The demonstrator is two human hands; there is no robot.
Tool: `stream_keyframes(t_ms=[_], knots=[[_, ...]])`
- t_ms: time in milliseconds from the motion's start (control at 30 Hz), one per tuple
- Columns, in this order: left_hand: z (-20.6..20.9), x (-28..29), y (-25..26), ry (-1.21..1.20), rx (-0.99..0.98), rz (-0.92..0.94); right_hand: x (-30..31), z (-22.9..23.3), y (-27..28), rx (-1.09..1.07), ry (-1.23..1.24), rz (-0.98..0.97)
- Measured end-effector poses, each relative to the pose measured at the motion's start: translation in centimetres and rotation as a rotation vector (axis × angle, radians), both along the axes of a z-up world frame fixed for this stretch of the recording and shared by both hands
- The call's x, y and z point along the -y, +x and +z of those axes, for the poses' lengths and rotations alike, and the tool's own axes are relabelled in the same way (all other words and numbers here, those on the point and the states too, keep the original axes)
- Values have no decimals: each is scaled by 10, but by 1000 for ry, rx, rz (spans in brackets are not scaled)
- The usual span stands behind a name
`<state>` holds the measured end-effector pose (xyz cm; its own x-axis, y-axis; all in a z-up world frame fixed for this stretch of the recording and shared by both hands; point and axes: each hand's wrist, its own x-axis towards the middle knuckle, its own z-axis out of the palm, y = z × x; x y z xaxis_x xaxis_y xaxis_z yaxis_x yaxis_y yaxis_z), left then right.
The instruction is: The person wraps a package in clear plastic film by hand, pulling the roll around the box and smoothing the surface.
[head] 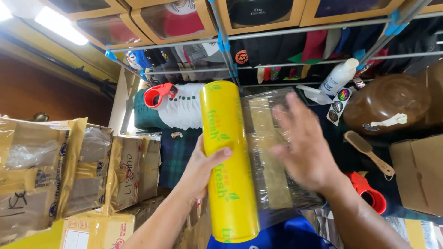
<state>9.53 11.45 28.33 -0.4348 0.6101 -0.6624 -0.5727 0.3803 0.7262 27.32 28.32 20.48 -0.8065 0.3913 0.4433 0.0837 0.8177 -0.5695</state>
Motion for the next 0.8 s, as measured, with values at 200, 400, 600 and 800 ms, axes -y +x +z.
stream_keyframes(t_ms=[200, 400, 600, 800], knots=[[40, -12, 18, -200, -211, 51, 23, -36, -15, 336, 499, -126], [66, -1, 9, -787, -951, -340, 20, -30, -3, 279, 482, -154], [-5, 23, -2, -718, -756, -225, 20, -26, 2, 364, 508, -143], [-102, 24, 0, -200, -513, 42, 18, -26, 1, 393, 485, -134]])
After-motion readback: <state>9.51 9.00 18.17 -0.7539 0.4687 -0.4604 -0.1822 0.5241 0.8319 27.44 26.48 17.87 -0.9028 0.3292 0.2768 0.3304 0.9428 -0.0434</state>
